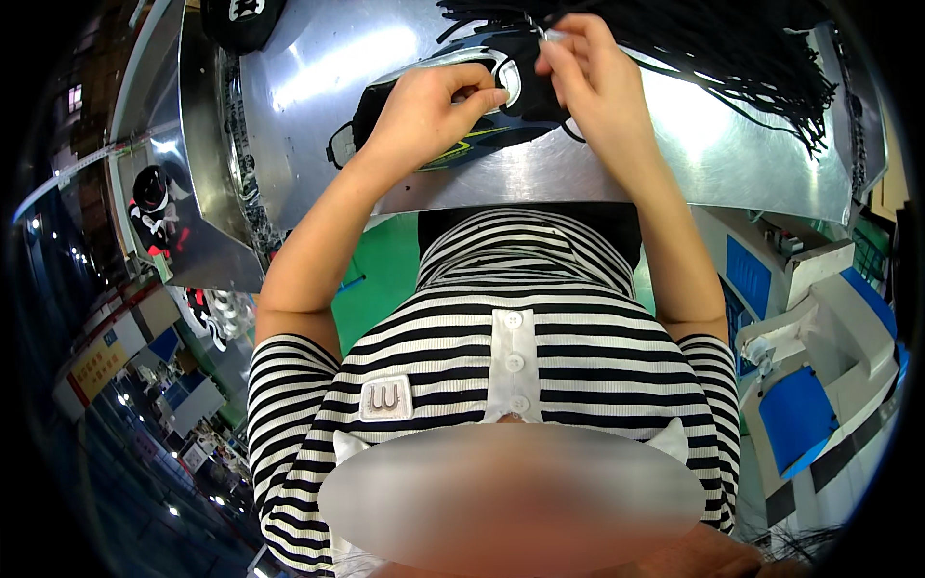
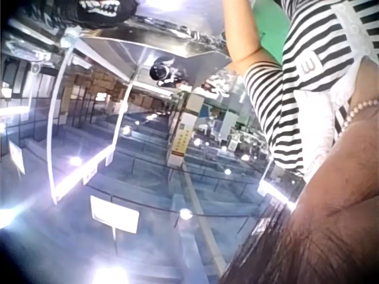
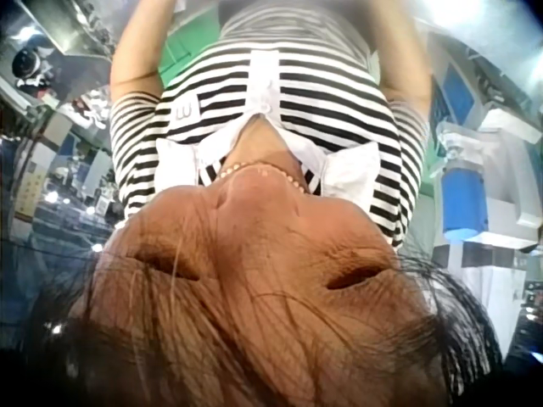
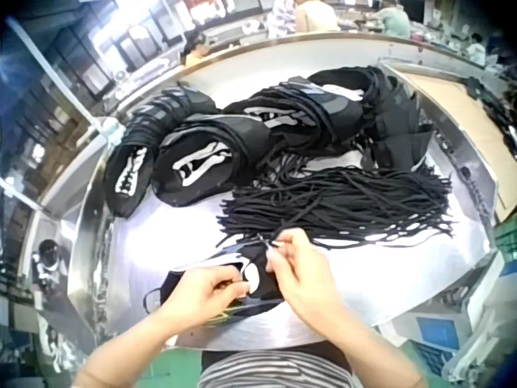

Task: The person threads laces through the eyelets of a sneaker upper and ties a knot.

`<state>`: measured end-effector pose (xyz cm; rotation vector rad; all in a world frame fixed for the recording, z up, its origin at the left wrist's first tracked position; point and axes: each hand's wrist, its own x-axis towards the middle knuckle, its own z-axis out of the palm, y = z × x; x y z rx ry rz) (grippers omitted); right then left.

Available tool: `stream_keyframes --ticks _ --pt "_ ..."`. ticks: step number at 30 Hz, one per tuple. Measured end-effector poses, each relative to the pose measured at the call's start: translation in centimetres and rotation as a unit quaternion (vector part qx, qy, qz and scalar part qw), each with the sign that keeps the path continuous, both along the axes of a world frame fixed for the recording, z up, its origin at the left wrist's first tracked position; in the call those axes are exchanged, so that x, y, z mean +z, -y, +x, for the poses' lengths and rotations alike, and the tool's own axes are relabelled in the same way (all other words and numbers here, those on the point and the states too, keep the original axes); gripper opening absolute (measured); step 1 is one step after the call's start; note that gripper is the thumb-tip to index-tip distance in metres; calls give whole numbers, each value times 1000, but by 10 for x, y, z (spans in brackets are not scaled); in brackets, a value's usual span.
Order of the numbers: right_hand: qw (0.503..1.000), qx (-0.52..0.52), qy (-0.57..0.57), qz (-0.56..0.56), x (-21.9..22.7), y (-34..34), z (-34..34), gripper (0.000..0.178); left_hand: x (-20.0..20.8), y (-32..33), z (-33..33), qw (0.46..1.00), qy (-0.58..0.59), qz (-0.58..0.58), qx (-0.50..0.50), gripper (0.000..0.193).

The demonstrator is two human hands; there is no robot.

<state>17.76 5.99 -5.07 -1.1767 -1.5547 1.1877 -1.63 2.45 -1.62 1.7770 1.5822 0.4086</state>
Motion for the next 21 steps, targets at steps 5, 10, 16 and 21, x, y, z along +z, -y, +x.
stream_keyframes --ticks 5,10,16,21 --pt "991 100 54 -64 7 40 17 17 2 -3 2 1000 13 -22 12 19" --pt "991 107 75 -23 0 40 15 17 1 -5 1 999 21 -27 11 19" --pt "985 117 119 33 -1 36 13 18 -4 1 0 997 41 50 -41 15" --pt "992 74 96 -23 -15 42 -7 25 -1 19 10 981 4 138 -133 25"
